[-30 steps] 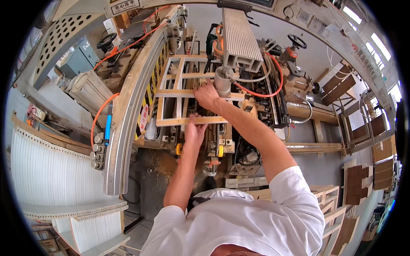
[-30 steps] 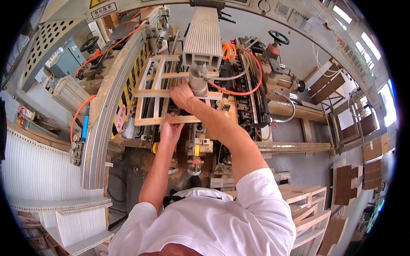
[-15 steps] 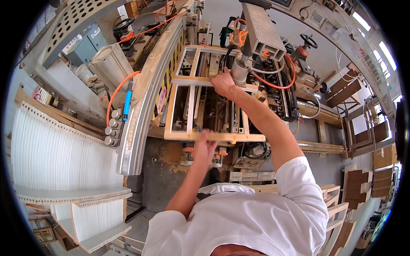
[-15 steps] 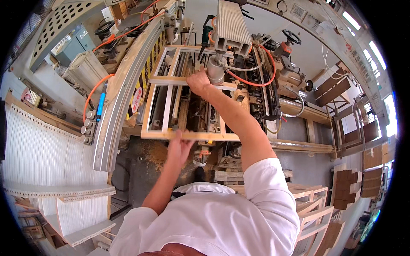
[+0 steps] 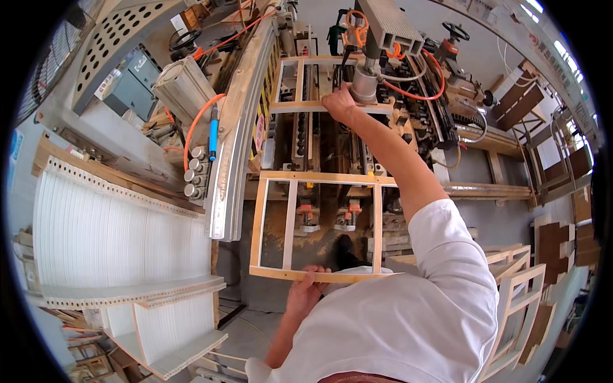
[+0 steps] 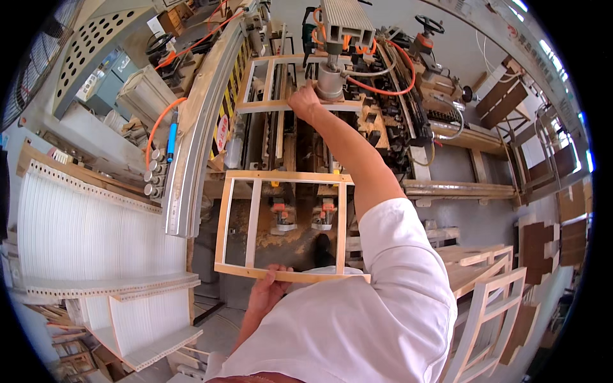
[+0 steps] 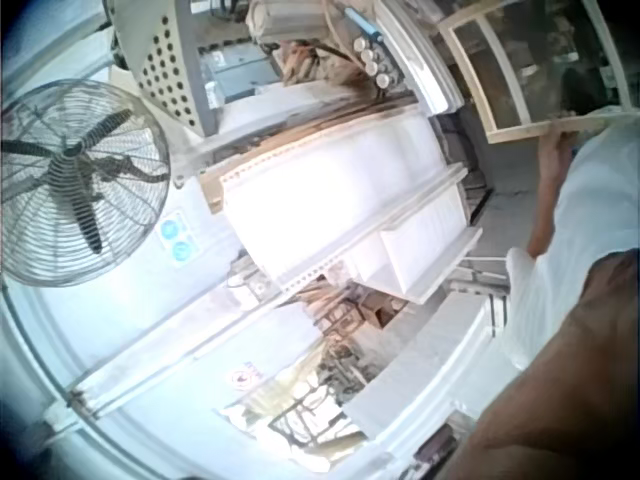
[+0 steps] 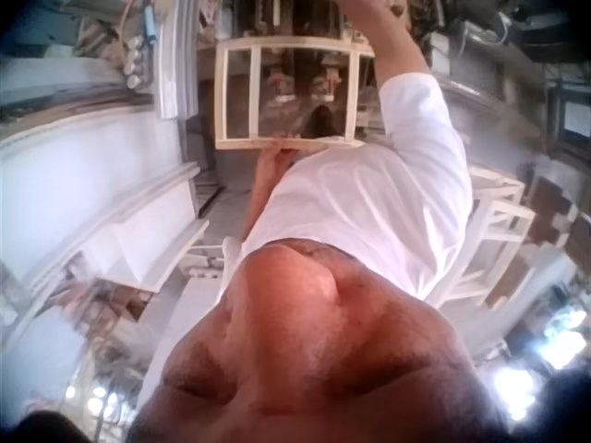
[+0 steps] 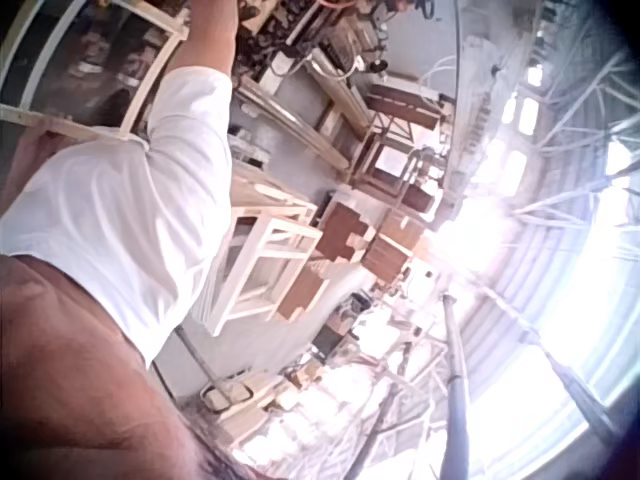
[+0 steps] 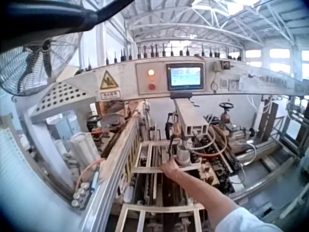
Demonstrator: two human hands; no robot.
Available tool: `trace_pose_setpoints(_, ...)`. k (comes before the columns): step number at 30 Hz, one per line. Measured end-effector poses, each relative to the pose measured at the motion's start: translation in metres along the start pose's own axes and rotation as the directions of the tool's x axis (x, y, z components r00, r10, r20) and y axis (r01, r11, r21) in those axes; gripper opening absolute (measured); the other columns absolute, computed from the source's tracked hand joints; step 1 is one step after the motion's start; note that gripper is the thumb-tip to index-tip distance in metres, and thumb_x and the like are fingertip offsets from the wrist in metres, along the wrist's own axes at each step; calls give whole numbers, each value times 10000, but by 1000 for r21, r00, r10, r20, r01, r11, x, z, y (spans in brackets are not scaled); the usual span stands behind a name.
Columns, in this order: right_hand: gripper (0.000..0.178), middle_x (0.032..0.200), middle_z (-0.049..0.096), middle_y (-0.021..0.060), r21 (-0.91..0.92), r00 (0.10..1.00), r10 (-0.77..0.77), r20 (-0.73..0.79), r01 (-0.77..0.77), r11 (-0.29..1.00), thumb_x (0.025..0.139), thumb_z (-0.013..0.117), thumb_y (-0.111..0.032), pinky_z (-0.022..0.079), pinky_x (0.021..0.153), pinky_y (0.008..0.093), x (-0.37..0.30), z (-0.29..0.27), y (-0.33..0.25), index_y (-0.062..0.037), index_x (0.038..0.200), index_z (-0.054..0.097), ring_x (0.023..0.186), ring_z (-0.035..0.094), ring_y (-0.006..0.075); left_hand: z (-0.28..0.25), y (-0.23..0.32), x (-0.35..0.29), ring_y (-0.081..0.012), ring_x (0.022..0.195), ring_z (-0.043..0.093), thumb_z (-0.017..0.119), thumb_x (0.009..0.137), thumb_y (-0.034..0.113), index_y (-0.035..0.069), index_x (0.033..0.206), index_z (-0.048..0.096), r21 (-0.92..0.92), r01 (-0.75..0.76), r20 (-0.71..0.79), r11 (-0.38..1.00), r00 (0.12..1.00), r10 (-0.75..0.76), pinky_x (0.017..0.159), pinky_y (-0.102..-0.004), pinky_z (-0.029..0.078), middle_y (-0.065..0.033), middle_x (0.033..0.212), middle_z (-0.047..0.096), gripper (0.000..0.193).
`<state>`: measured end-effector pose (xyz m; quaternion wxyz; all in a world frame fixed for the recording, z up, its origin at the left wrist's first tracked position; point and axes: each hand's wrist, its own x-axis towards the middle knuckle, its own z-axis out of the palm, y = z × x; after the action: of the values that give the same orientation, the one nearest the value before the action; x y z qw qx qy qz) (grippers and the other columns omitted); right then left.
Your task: The person repeatedly picks up rectangular wooden frames from a nearby stack and places them onto a woodworking machine. They align each frame under the machine's head and press a button to activate the tool, then remove the frame and return it to the stack. This cycle is performed continuously for multiple frames.
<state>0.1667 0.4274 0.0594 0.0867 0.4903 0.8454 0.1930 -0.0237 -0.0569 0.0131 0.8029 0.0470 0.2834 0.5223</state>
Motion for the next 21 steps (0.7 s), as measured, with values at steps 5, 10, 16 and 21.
trace_pose_setpoints(5,105,848,694,77,-3,999,24,-41,-24,1000,801,627,-123,350,916,475,-3,2,0,-130,889,684,920,633,258,-16,0,-35,-262,1145,537,641,917,182,67,1053,599,-18,-4,-120,1000,993,2,1077,-431,383,-82,1069,592,183)
trace_pose_setpoints(10,179,945,699,69,34,998,14,-62,-12,999,803,632,-124,330,984,529,-10,-4,0,-117,971,693,976,636,267,-57,1,-38,-268,1097,561,626,902,149,46,1024,595,-57,-15,-260,998,966,0,1015,-472,424,-95,1022,603,164)
trace_pose_setpoints(16,211,960,714,70,32,1000,11,-14,-10,999,854,602,-113,313,1007,604,-3,-2,-4,-108,1051,676,977,648,302,-132,-7,1,-262,999,595,589,892,141,42,967,573,-15,2,-558,1000,830,-10,929,-482,484,-105,965,609,126)
trace_pose_setpoints(21,186,904,693,99,223,990,-140,-11,138,965,813,613,-103,403,829,471,6,-3,8,-77,998,614,880,657,302,-198,-37,16,-303,951,615,586,888,186,21,980,563,187,112,-606,976,795,25,859,-475,532,-120,980,606,191)
